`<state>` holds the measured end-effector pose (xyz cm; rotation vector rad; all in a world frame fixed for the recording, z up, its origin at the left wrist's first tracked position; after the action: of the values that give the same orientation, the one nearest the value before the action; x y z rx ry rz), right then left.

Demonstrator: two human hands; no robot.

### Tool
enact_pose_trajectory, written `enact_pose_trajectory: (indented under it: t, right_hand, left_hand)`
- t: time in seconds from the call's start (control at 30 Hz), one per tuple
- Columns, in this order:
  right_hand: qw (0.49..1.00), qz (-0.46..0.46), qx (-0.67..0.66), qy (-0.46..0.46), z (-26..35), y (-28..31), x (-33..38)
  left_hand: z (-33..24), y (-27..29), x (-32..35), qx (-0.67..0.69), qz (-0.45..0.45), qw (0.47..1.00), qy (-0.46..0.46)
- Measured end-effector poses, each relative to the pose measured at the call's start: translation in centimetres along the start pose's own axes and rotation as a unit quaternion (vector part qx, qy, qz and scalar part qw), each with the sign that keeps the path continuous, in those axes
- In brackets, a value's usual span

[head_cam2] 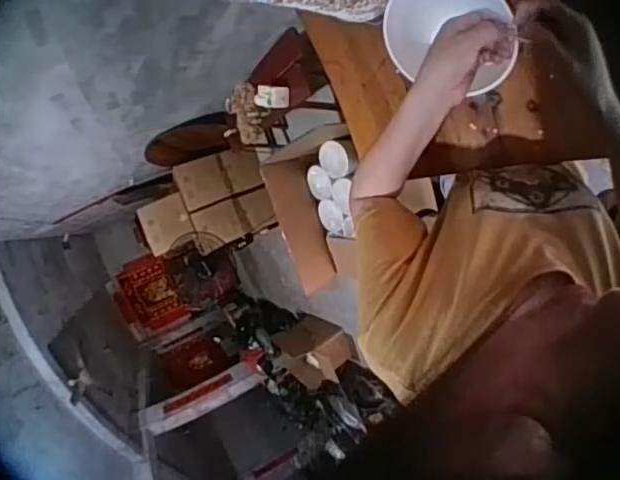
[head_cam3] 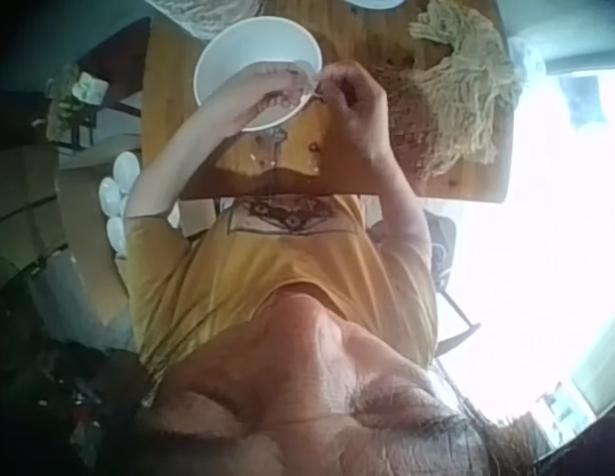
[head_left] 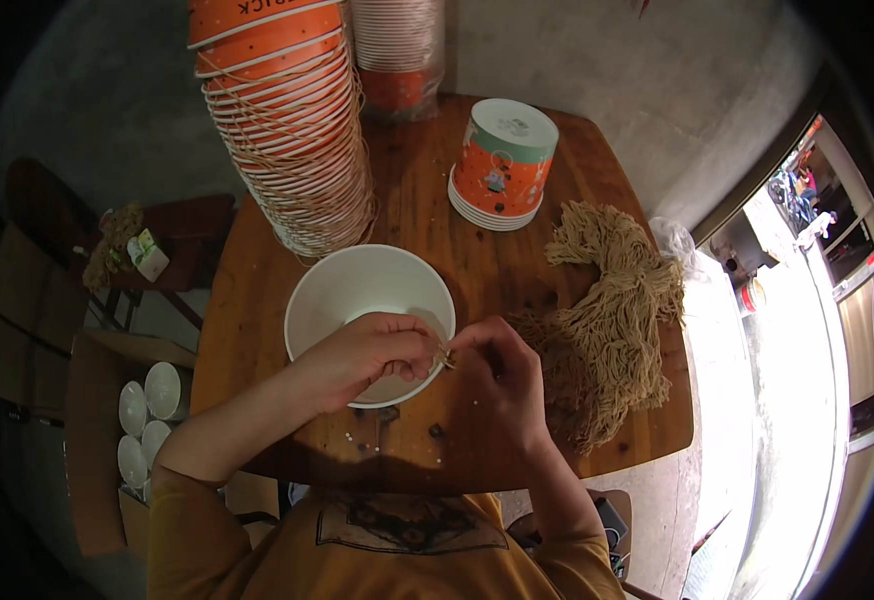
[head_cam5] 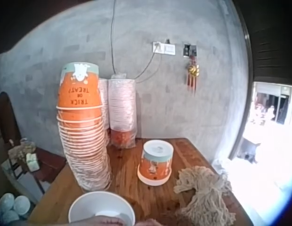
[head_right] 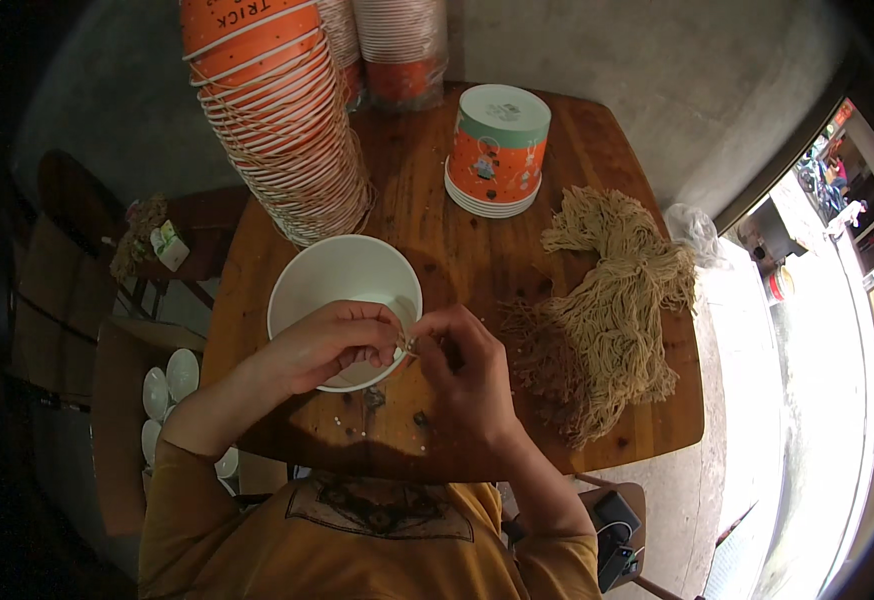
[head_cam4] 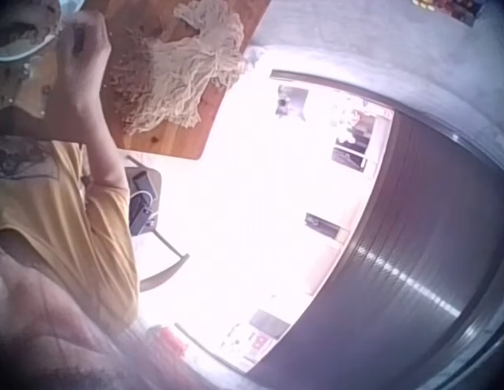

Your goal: Threading elastic cords through holes in paper Halloween buckets for assembly.

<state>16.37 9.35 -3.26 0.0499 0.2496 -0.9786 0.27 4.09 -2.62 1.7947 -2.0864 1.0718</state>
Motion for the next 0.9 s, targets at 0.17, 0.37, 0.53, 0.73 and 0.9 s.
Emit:
enact_pose_trajectory:
  t: [0.17, 0.37, 0.53, 0.73, 0.9]
  right_hand:
    - [0.927, 0.016, 0.264, 0.266, 1.7, -1.0, 0.3]
    - [0.938, 0.007, 0.241, 0.248, 0.9, -1.0, 0.1]
    - [0.941, -0.001, 0.251, 0.227, 0.5, -1.0, 0.4]
    - [0.913, -0.03, 0.286, 0.291, 0.4, -1.0, 0.9]
    - [0.858, -0.023, 0.338, 0.385, 1.1, -1.2, 1.2]
  left_hand:
    - [0.1, 0.3, -0.2, 0.027, 0.01, 0.999, 0.024]
    - [0.0, 0.0, 0.0, 0.02, 0.01, 1.0, 0.019]
    - [0.0, 0.0, 0.1, -0.036, -0.005, 0.999, -0.03]
    - [-0.1, -0.4, 0.2, -0.054, -0.01, 0.997, -0.047]
    - [-0.1, -0.4, 0.2, -0.047, -0.011, 0.998, -0.047]
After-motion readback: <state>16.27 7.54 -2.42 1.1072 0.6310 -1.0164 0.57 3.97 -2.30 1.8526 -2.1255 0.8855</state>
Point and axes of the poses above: each hand's wrist, its own x-axis away from the middle knuckle, its own y-axis out of the back of the hand, z = x × y, the point moved 4 cm from there along -x, towards the middle knuckle, and after that the axes turned 13 degrees about y, right-handed, at the moved point
